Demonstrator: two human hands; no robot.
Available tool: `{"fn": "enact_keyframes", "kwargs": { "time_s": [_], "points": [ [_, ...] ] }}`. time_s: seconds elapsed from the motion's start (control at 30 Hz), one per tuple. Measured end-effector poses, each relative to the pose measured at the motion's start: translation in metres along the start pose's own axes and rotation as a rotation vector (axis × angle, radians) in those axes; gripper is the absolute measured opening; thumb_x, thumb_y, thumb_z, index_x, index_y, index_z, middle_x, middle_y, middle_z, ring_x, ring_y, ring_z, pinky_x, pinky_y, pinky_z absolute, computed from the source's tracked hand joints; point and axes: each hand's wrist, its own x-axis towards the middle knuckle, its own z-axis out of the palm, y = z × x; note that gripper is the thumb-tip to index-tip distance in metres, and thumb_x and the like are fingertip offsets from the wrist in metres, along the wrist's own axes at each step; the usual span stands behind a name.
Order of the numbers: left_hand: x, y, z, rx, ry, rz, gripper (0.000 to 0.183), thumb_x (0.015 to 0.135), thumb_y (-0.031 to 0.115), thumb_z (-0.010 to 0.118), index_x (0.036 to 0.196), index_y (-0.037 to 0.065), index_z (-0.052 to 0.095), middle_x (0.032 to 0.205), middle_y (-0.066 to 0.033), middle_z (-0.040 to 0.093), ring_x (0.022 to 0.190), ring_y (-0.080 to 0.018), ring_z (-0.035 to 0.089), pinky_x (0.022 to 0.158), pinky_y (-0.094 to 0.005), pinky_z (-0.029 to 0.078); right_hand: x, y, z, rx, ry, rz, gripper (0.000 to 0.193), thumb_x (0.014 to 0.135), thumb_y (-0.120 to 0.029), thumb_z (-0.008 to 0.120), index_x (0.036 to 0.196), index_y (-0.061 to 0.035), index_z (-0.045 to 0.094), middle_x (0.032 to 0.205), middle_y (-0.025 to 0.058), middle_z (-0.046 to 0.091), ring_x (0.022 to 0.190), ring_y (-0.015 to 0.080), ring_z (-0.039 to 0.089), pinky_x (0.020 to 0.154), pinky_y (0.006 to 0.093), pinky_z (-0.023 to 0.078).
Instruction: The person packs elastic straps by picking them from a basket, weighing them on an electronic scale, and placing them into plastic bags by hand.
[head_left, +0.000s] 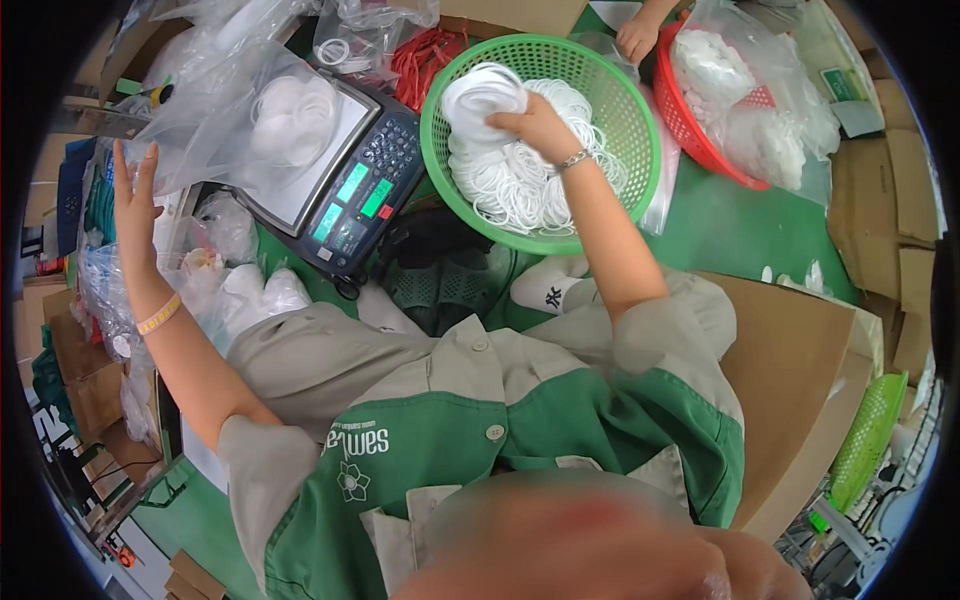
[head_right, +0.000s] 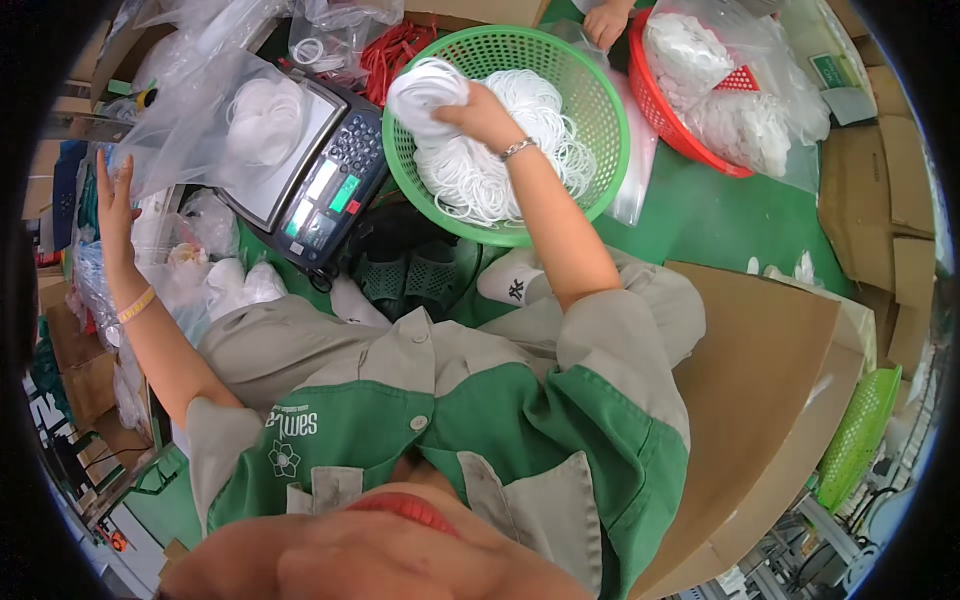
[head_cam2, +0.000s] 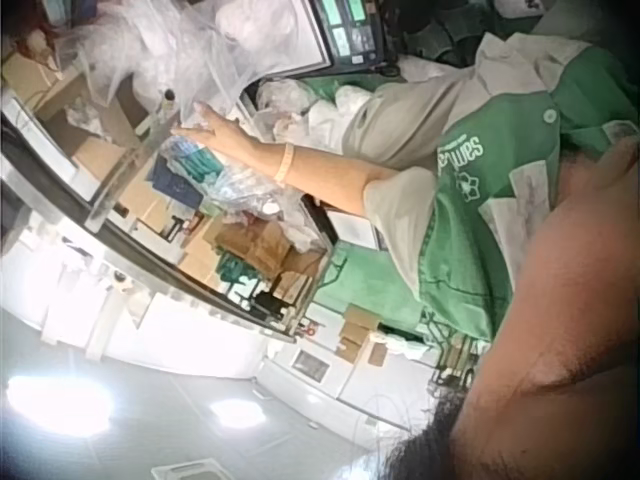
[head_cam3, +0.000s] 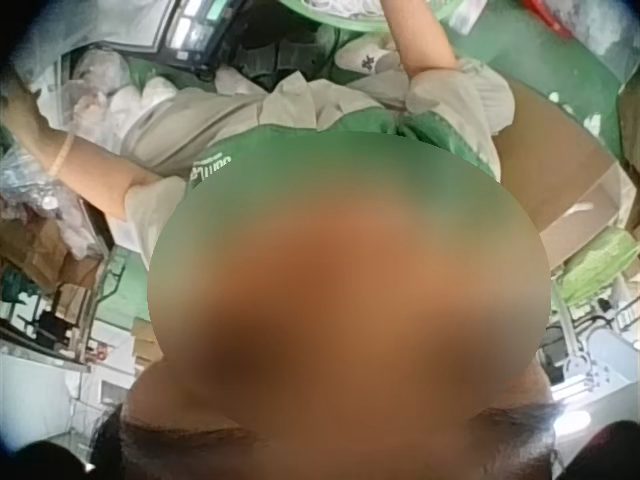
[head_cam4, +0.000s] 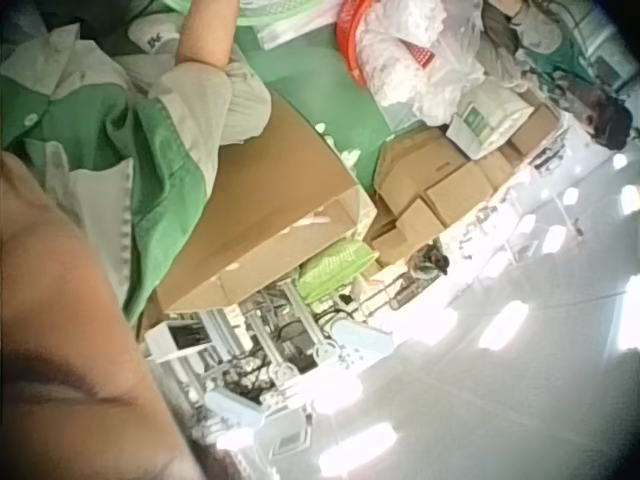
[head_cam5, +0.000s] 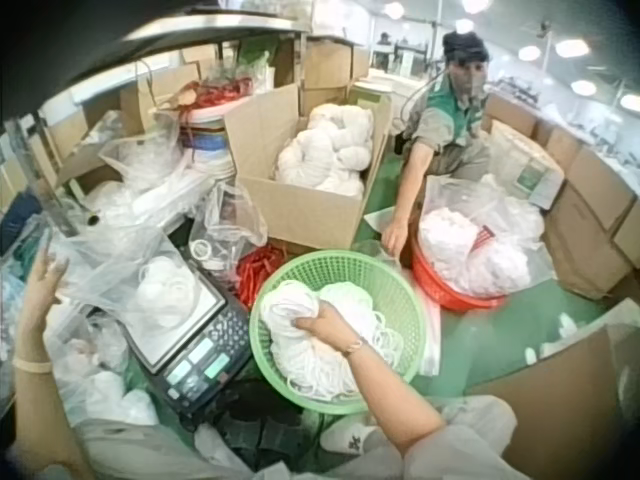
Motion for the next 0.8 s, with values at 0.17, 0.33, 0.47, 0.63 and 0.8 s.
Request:
{"fn": "enact_keyframes", "kwargs": {
  "time_s": [0.17,0.33,0.47,0.63,0.8],
  "points": [
    [0.002,0.001,0.000,-0.056,-0.032,-0.054,0.077,0.073,0.050,0.056,0.135,0.017,0.024,0.133,-0.0167,0.030,0.118,-0.0247,0.036,0.076,-0.0327,0.040,0.012,0.061,-0.151,-0.301,0.664,-0.024,0.030,0.066,-0.013,0.063,0.091,0.0019,0.059,0.083,0.0065,0.061,0.073,0.0166,0.057,0.063,0.0284,0.045],
    [0.002,-0.007,-0.001,-0.066,-0.033,-0.071,0.079,0.072,0.050,0.057,0.135,0.015,0.024,0.135,-0.0175,0.027,0.118,-0.0258,0.036,0.078,-0.0340,0.040,-0.043,0.101,-0.226,0.470,0.896,0.233,0.046,0.066,0.005,0.057,0.111,-0.0033,0.047,0.104,0.0106,0.056,0.091,0.0263,0.057,0.073,0.0380,0.049],
    [0.007,-0.012,0.003,-0.095,-0.047,-0.072,0.078,0.072,0.049,0.058,0.134,0.016,0.024,0.134,-0.0181,0.028,0.117,-0.0265,0.038,0.078,-0.0346,0.040,-0.050,0.103,-0.229,0.651,0.891,0.096,0.047,0.067,0.008,0.056,0.111,-0.0053,0.047,0.105,0.0105,0.055,0.094,0.0273,0.056,0.075,0.0395,0.049],
    [0.008,-0.014,0.003,-0.116,-0.040,-0.041,0.077,0.072,0.047,0.059,0.134,0.017,0.025,0.133,-0.0187,0.030,0.115,-0.0267,0.040,0.078,-0.0350,0.041,-0.034,0.058,-0.220,0.588,0.857,-0.043,0.044,0.069,0.006,0.056,0.111,-0.0024,0.046,0.102,0.0107,0.055,0.089,0.0266,0.057,0.071,0.0392,0.050],
    [0.002,-0.007,0.002,-0.122,-0.026,-0.034,0.077,0.072,0.046,0.060,0.134,0.017,0.026,0.133,-0.0194,0.030,0.115,-0.0267,0.040,0.079,-0.0353,0.041,-0.032,0.045,-0.217,0.552,0.841,-0.001,0.045,0.068,0.006,0.056,0.111,-0.0039,0.046,0.102,0.0101,0.055,0.089,0.0267,0.057,0.071,0.0396,0.050]
  ]
}}
